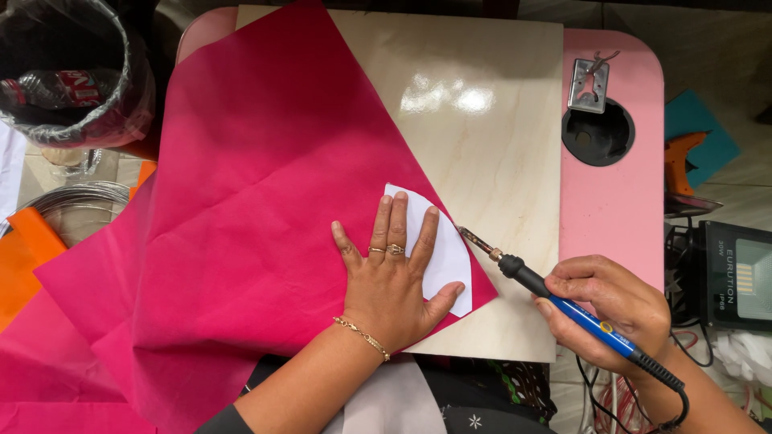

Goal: Cutting a shape out of pink fabric using a heat tool and a paper template

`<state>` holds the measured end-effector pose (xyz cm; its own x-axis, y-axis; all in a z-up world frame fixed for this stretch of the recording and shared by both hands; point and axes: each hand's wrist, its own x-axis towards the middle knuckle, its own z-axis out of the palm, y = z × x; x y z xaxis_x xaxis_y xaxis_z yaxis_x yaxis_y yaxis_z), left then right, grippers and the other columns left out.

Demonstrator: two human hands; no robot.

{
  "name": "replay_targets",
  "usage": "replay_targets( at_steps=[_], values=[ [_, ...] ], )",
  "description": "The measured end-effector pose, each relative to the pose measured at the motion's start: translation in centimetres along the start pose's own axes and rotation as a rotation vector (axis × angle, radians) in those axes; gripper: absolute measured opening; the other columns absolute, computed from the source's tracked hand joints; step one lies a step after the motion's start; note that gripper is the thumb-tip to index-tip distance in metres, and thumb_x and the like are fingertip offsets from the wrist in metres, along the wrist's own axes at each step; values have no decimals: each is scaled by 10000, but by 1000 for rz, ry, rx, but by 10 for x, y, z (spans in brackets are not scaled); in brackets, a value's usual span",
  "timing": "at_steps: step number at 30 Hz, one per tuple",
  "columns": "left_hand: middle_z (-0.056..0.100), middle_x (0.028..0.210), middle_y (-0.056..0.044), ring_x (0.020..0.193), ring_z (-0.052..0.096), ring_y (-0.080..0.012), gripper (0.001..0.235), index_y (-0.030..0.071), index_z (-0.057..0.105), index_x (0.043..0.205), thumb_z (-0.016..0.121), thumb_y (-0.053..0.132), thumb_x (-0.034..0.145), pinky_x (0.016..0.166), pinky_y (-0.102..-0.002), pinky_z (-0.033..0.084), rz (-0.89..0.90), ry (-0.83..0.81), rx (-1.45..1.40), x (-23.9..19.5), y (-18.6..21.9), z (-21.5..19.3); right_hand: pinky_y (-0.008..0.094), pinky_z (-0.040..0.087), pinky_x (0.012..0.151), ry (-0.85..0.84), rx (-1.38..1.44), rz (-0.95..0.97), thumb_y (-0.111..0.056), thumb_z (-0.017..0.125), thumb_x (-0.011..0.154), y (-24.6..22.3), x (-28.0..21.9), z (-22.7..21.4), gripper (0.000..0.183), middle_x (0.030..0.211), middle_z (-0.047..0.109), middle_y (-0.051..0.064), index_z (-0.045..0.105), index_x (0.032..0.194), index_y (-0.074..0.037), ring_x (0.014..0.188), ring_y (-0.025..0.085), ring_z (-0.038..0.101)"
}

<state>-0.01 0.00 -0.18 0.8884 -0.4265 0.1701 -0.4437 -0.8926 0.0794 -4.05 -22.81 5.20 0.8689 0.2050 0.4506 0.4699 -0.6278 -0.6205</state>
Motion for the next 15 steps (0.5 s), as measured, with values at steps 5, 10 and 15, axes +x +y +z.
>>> replay_targets(
  at_steps=[5, 10, 15],
  values=[
    [97, 1550, -152, 1446, 53, -278, 885, 204, 244, 1479, 383, 738, 788, 1016, -739, 44, 0, -1, 1, 0, 0, 0, 249, 521, 569, -13, -24, -45, -58, 727, 695, -2, -2, -2, 180, 781, 633, 162, 633, 829, 15, 681, 215, 637],
    [94, 1539, -182, 1440, 57, -302, 739, 294, 362, 1404, 445, 692, 787, 992, -761, 40, 14, 22, -96, 0, -1, 0, 237, 517, 590, -13, -40, -74, -58, 718, 708, -4, -5, -1, 169, 803, 625, 161, 627, 831, 16, 667, 193, 625],
    [94, 1529, -189, 1429, 51, -299, 621, 355, 477, 1314, 428, 676, 784, 963, -780, 65, 6, -3, -130, 1, -1, -2, 244, 521, 601, -14, -74, -104, -49, 710, 720, -8, -4, -2, 154, 804, 625, 160, 633, 832, 24, 685, 206, 626]
  ],
)
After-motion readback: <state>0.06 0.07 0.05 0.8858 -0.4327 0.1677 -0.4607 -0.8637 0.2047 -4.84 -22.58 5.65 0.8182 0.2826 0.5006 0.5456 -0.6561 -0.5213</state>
